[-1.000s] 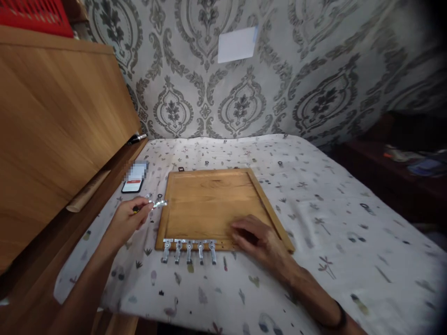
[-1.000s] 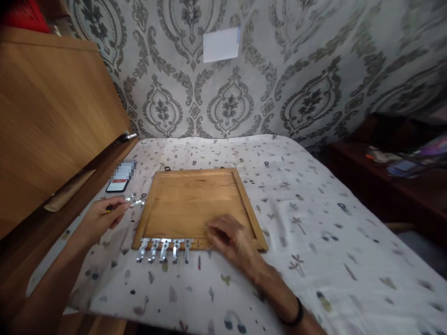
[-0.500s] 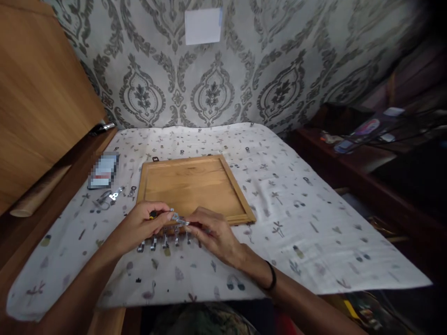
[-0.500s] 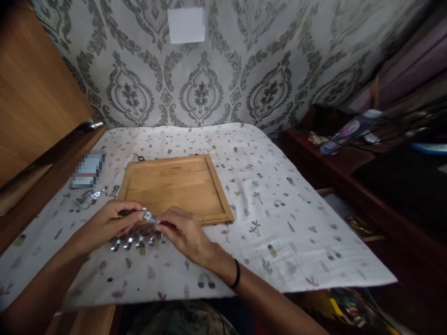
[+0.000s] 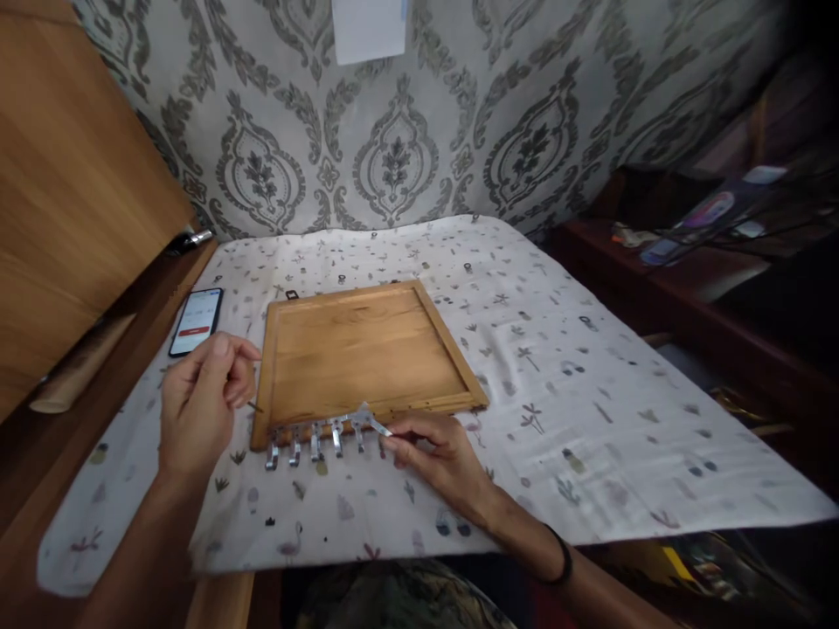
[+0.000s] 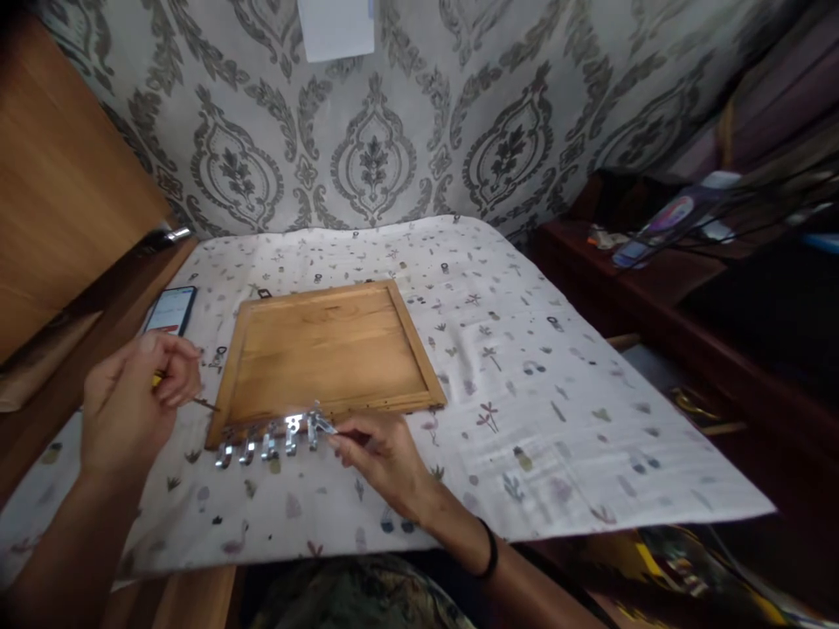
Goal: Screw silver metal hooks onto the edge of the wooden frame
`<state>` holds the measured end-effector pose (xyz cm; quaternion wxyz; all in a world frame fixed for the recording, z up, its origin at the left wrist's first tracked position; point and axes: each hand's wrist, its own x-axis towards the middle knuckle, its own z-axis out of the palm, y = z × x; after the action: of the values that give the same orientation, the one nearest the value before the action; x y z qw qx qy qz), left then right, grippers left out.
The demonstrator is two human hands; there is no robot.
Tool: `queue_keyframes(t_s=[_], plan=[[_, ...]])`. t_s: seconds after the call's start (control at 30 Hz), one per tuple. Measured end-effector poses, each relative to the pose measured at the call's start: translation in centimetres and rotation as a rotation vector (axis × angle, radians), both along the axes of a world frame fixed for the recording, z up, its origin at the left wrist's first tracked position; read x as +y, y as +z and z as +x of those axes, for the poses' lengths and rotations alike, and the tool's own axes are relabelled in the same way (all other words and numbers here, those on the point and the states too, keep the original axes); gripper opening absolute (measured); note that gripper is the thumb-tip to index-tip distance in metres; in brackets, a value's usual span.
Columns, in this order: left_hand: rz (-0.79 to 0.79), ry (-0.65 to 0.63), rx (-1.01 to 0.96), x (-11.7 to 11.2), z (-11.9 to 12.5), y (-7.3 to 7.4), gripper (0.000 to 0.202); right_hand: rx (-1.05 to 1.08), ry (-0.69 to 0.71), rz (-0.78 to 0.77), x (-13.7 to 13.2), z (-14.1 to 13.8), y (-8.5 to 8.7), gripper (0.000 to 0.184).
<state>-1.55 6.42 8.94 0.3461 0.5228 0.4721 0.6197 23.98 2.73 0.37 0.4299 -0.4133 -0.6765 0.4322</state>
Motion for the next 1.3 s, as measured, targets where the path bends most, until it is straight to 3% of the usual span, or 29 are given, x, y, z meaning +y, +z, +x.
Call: queue_keyframes(t_s=[0.17, 0.37, 0.5, 0.63, 0.77, 0.87, 0.97, 1.1, 1.2, 1.3], plan=[[0.015, 0.102, -0.107, 0.4, 0.4, -0.4, 0.019, -0.030, -0.035, -0.027, 0.0, 0.5, 0.0, 0.042], [0.157, 0.298, -0.024, -0.5, -1.6, -1.8, 0.010, -0.040, -0.014, -0.040, 0.2, 0.8, 0.0, 0.040], [0.230, 0.350, 0.003, -1.6, -2.1, -2.6, 0.006, -0.040, 0.014, -0.065, 0.3, 0.8, -0.2, 0.037], [0.183, 0.254, 0.077, -3.0, -3.5, -4.3, 0.005, -0.011, 0.027, -0.150, 0.1, 0.6, -0.3, 0.038], [-0.070, 0.049, 0.450, -5.1, -6.1, -6.3, 0.017, 0.022, 0.019, -0.246, -0.6, 0.5, -0.3, 0.042], [-0.149, -0.111, 0.645, -6.0, -7.2, -6.9, 0.020, 0.049, -0.003, -0.321, -1.1, 0.6, -0.2, 0.044], [-0.143, -0.165, 0.705, -6.1, -6.9, -6.4, 0.020, 0.093, -0.023, -0.379, -1.6, 0.5, -0.1, 0.046], [-0.010, -0.118, 0.779, -4.8, -5.0, -4.8, 0.016, 0.190, -0.055, -0.501, -2.1, -0.1, 0.1, 0.049], [0.139, -0.253, 0.850, -3.2, -2.7, -3.8, 0.018, 0.217, -0.048, -0.567, -2.3, -0.6, 0.2, 0.049], [0.147, -0.412, 0.904, -1.4, -0.1, -3.7, 0.024, 0.245, -0.049, -0.593, -2.3, -1.0, 0.3, 0.050]])
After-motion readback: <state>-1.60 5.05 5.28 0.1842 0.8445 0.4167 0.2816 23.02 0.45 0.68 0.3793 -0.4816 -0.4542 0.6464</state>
